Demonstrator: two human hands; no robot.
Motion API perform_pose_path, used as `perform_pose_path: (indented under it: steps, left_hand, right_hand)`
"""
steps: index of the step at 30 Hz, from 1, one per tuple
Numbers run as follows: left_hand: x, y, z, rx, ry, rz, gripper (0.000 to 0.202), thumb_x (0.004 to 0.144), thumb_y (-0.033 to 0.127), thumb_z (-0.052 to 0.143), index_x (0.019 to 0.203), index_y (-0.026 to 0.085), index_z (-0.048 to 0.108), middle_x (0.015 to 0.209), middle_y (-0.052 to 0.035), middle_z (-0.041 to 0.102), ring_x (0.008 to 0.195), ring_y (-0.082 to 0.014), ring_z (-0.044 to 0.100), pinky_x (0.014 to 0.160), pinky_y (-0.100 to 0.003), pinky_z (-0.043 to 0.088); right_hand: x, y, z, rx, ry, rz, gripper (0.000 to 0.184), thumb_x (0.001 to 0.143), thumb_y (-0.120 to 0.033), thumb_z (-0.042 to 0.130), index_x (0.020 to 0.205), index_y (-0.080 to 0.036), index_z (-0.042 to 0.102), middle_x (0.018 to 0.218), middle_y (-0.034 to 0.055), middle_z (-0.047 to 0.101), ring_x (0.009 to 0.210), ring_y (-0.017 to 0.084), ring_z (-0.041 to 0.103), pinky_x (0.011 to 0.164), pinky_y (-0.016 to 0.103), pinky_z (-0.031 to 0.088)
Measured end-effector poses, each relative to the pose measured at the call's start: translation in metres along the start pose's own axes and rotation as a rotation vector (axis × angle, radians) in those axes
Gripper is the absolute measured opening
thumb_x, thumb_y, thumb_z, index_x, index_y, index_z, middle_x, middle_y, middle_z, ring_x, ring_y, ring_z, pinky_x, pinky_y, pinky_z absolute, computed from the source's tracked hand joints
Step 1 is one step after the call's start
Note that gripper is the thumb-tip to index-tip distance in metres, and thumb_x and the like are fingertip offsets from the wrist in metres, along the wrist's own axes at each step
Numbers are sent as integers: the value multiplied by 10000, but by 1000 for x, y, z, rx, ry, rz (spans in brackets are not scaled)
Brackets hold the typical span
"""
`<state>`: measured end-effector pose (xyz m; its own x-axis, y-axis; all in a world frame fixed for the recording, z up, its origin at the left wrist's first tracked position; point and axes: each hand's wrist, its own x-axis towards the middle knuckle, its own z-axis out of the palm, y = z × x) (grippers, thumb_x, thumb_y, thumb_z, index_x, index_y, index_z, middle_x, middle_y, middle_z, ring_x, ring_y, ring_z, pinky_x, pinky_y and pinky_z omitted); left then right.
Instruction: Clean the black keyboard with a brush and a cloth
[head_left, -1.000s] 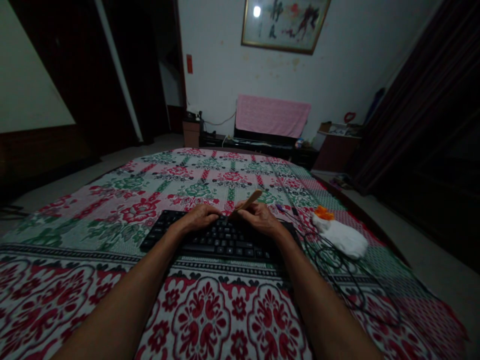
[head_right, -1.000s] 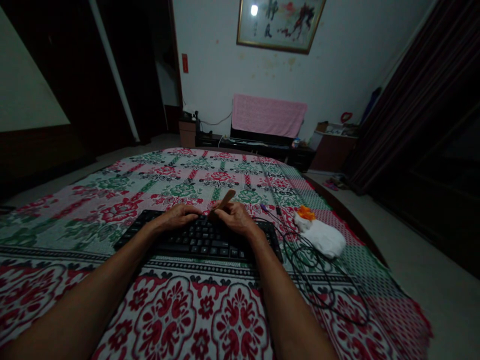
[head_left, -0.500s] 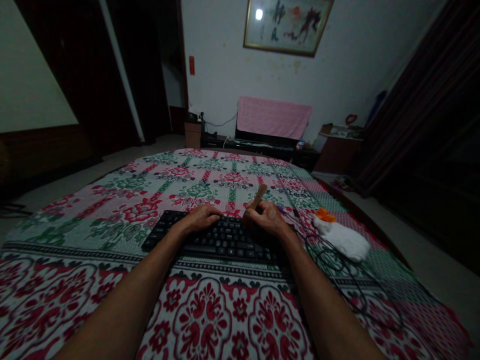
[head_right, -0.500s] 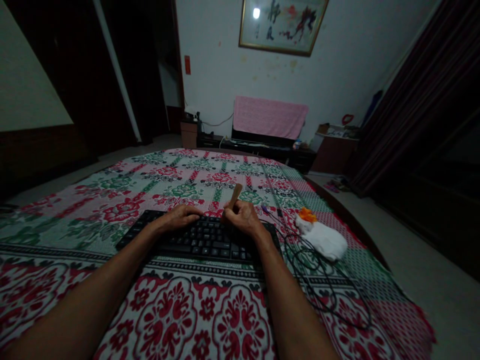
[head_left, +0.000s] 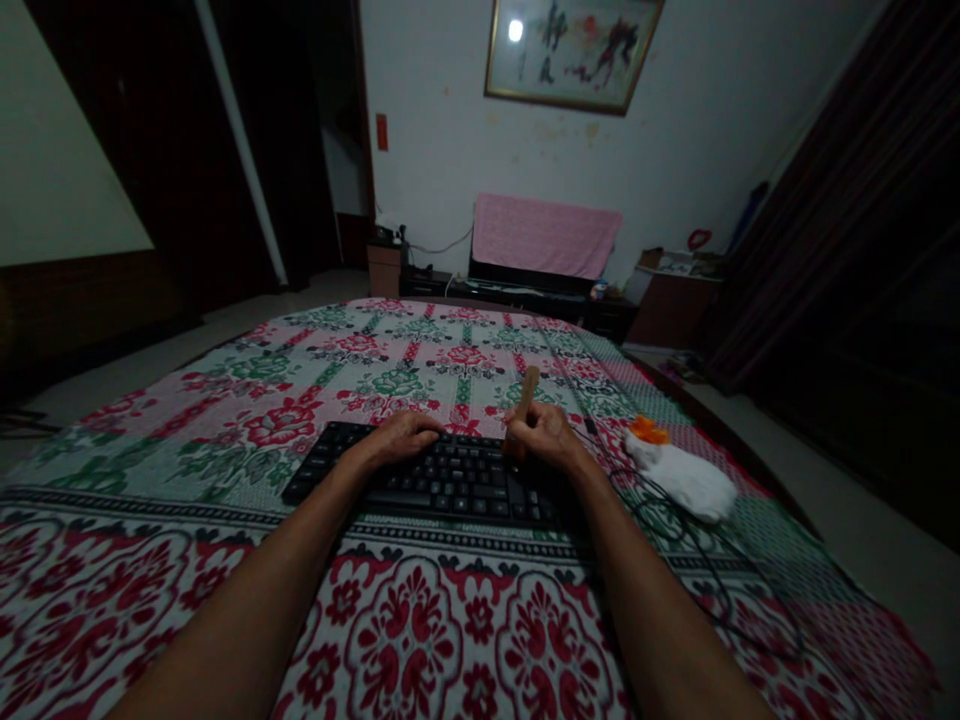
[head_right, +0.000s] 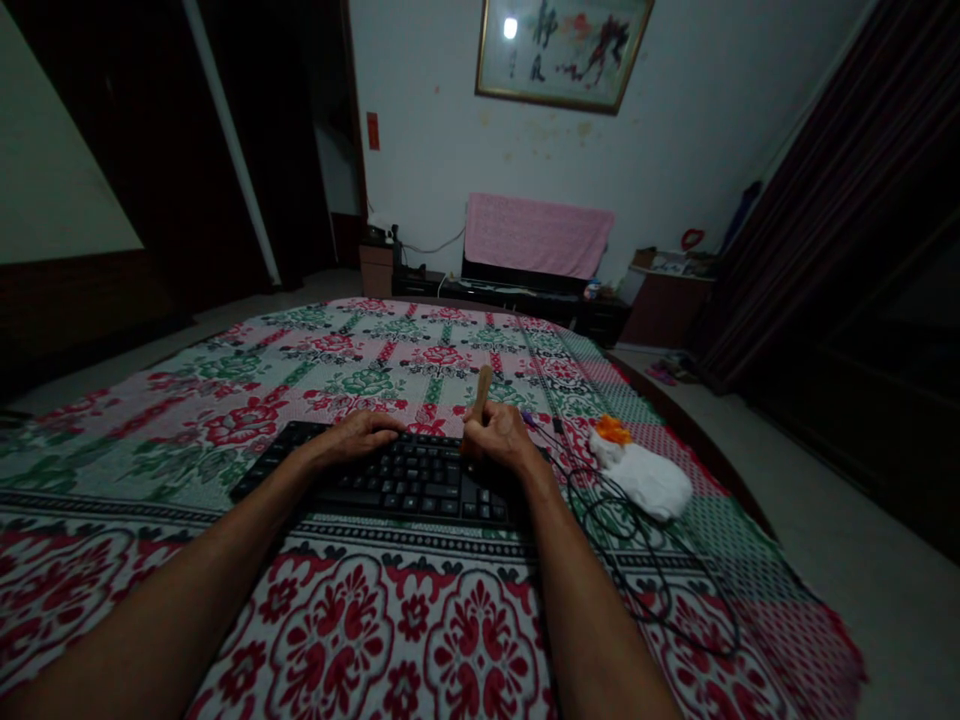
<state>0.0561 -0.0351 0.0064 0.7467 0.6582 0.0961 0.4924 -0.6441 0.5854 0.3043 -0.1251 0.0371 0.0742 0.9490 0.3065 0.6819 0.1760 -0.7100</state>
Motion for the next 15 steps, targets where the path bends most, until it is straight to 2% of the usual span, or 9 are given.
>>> perform_pose_path:
  steps: [3, 6, 9, 15]
  left_hand:
    - [0, 2, -1, -4, -3, 3, 353, 785, 278, 414, 991, 184, 683, 935, -7, 702, 881, -164, 606, 786, -231, 428]
    - [-1, 5, -2, -15, -8, 25, 353, 782, 264, 414, 995, 178, 681, 930, -8, 703, 877, -163, 606, 775, -229, 431]
    - [-2, 5, -5, -36, 7, 27, 349, 780, 257, 413, 992, 188, 681, 917, 3, 704, 860, -158, 609, 759, -227, 434]
    - [-8, -8, -15, -1, 83, -149, 335, 738, 336, 483, 935, 169, 696, 966, -28, 698, 884, -187, 613, 764, -246, 449]
  right_hand:
    - [-1, -9, 10, 78, -13, -24, 188, 696, -245, 534, 780, -134, 660, 723, 34, 662, 677, 164, 607, 592, 236, 454]
    - [-4, -16, 29, 193, -93, -114, 222, 733, -294, 537, 807, -132, 671, 785, 43, 674, 727, 165, 617, 627, 236, 466]
    - [-6, -18, 41, 263, -153, -151, 253, 753, -316, 530, 835, -126, 676, 763, 40, 672, 682, 151, 608, 601, 229, 463]
    - [-6, -14, 29, 108, -247, -169, 174, 732, -235, 503, 693, -137, 641, 640, 3, 623, 591, 126, 571, 534, 203, 421]
